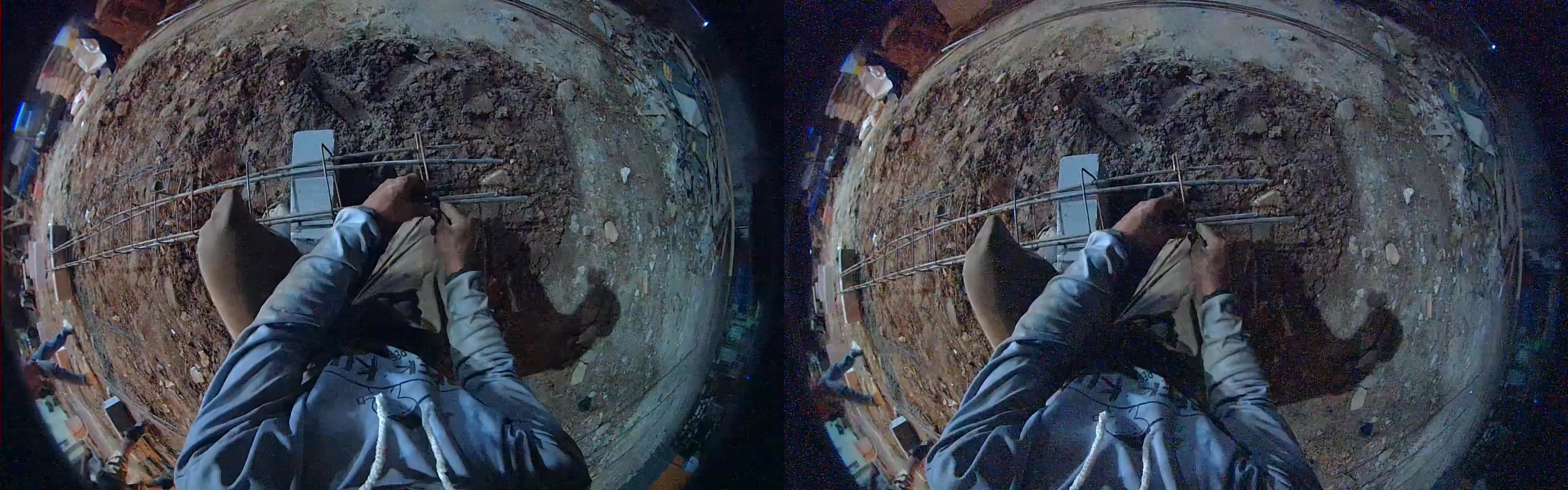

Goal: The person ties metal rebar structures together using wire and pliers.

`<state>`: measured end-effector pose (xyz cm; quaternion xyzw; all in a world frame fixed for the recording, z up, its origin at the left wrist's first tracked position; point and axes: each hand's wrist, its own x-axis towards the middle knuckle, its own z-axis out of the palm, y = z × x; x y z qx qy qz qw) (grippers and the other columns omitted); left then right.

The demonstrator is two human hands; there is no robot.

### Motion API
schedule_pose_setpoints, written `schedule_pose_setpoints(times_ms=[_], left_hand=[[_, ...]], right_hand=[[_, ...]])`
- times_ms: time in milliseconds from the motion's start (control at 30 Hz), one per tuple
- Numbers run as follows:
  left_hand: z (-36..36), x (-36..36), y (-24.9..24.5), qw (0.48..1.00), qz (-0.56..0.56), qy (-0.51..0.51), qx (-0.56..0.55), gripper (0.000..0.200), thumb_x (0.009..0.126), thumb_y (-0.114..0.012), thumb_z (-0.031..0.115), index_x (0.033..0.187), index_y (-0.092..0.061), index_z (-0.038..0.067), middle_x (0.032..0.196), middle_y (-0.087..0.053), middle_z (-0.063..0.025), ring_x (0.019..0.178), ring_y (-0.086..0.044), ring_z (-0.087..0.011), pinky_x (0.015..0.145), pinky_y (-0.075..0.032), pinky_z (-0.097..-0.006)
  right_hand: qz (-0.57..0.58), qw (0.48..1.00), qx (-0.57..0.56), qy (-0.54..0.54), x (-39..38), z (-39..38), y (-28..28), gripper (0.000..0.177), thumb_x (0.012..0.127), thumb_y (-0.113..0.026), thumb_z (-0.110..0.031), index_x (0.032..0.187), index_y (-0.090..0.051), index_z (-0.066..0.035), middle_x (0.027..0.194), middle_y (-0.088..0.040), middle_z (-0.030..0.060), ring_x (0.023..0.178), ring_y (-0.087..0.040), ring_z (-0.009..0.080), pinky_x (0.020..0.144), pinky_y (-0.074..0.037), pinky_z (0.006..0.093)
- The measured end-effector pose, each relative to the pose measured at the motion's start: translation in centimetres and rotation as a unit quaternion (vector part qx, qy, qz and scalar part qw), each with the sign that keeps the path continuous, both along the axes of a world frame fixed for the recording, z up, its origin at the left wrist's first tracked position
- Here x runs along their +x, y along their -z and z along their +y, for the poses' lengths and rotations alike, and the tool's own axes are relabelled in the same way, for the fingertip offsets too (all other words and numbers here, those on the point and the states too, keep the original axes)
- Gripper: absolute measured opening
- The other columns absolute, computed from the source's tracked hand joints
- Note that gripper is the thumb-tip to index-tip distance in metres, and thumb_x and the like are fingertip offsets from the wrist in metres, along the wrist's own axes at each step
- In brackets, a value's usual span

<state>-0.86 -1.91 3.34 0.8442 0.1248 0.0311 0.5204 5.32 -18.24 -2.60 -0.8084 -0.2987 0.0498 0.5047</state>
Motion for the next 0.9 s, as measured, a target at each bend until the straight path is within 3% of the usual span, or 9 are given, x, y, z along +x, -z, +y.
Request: schedule_pose_setpoints(times_ms=[200, 267, 400, 500, 600, 667, 767, 833, 900], left_hand=[[0.5, 0.8, 0.2, 0.994, 0.008, 0.082, 0.069, 0.044, 0.067, -0.070, 0.021, 0.103, -0.052, 0.003, 0.090, -0.062, -0.0174, 0.088, -0.060, -0.0350, 0.074, -0.048, -0.0415], [0.4, 1.1, 0.3, 0.994, 0.007, 0.082, 0.067, 0.044, 0.067, -0.069, 0.020, 0.103, -0.051, 0.003, 0.088, -0.062, -0.0178, 0.086, -0.060, -0.0362, 0.072, -0.048, -0.0426], [-0.9, 1.4, 1.2, 0.982, 0.063, 0.025, 0.175, 0.036, 0.071, -0.065, 0.019, 0.100, -0.051, 0.003, 0.083, -0.061, -0.0205, 0.081, -0.059, -0.0390, 0.069, -0.047, -0.0465], [-0.9, 1.4, -0.7, 0.982, 0.078, 0.003, 0.174, 0.030, 0.073, -0.063, 0.022, 0.094, -0.054, 0.002, 0.080, -0.060, -0.0217, 0.079, -0.059, -0.0393, 0.068, -0.047, -0.0472], [-0.9, 1.3, -0.2, 0.987, 0.060, -0.013, 0.150, 0.028, 0.072, -0.065, 0.026, 0.086, -0.057, 0.002, 0.078, -0.061, -0.0216, 0.077, -0.059, -0.0390, 0.065, -0.047, -0.0465], [-0.7, 1.3, 1.6, 0.986, 0.043, -0.022, 0.159, 0.027, 0.072, -0.066, 0.027, 0.081, -0.058, 0.002, 0.076, -0.061, -0.0211, 0.075, -0.059, -0.0392, 0.064, -0.047, -0.0463], [-0.5, 1.2, 2.8, 0.975, -0.017, -0.025, 0.220, 0.025, 0.072, -0.064, 0.025, 0.082, -0.061, 0.002, 0.071, -0.062, -0.0170, 0.067, -0.061, -0.0334, 0.059, -0.049, -0.0413], [0.1, 2.0, 0.3, 0.983, 0.170, 0.064, -0.021, 0.018, 0.072, -0.062, 0.011, 0.086, -0.061, 0.001, 0.069, -0.062, -0.0113, 0.061, -0.061, -0.0223, 0.054, -0.047, -0.0350], [0.3, 2.0, 1.1, 0.985, 0.126, 0.044, -0.108, 0.016, 0.074, -0.059, 0.009, 0.087, -0.062, 0.000, 0.073, -0.063, -0.0066, 0.063, -0.060, -0.0154, 0.057, -0.048, -0.0312]], right_hand=[[0.449, 0.883, 0.134, 0.023, 0.7, -1.4, 1.2, 0.027, 0.086, -0.048, -0.010, 0.111, -0.056, 0.001, 0.085, -0.062, 0.0082, 0.077, -0.058, 0.0158, 0.068, -0.047, 0.0305], [0.371, 0.914, 0.138, 0.090, 1.3, -0.5, 3.2, 0.028, 0.080, -0.055, -0.013, 0.103, -0.059, 0.002, 0.092, -0.062, 0.0160, 0.087, -0.058, 0.0263, 0.079, -0.044, 0.0370], [0.206, 0.973, -0.006, 0.103, -0.1, 0.6, -2.8, 0.024, 0.076, -0.052, -0.002, 0.097, -0.061, 0.004, 0.079, -0.062, 0.0091, 0.074, -0.059, 0.0200, 0.068, -0.047, 0.0321], [0.101, 0.979, -0.179, -0.008, -1.1, 1.3, -7.4, 0.021, 0.072, -0.051, -0.002, 0.090, -0.062, 0.004, 0.078, -0.062, 0.0098, 0.074, -0.059, 0.0211, 0.069, -0.047, 0.0326], [-0.046, 0.994, 0.012, 0.095, -0.2, 0.4, 3.3, 0.019, 0.076, -0.050, -0.006, 0.088, -0.062, 0.003, 0.079, -0.063, 0.0077, 0.070, -0.059, 0.0231, 0.065, -0.047, 0.0336], [0.369, 0.915, 0.135, 0.087, 1.1, 0.2, 5.2, 0.017, 0.076, -0.054, -0.008, 0.088, -0.061, 0.002, 0.085, -0.060, 0.0075, 0.081, -0.056, 0.0198, 0.078, -0.043, 0.0316], [0.444, 0.885, 0.118, 0.082, 1.1, 0.3, -1.9, 0.015, 0.075, -0.052, -0.007, 0.084, -0.061, 0.000, 0.079, -0.059, 0.0037, 0.075, -0.055, 0.0174, 0.074, -0.043, 0.0293], [0.538, 0.836, 0.090, 0.066, 2.0, 0.2, -3.7, 0.015, 0.073, -0.050, -0.007, 0.080, -0.063, -0.002, 0.076, -0.059, 0.0025, 0.073, -0.055, 0.0151, 0.071, -0.042, 0.0279], [0.503, 0.861, 0.052, 0.062, 2.1, 0.3, -2.8, 0.013, 0.072, -0.052, -0.007, 0.076, -0.063, -0.004, 0.074, -0.059, 0.0014, 0.069, -0.054, 0.0139, 0.064, -0.041, 0.0277]])
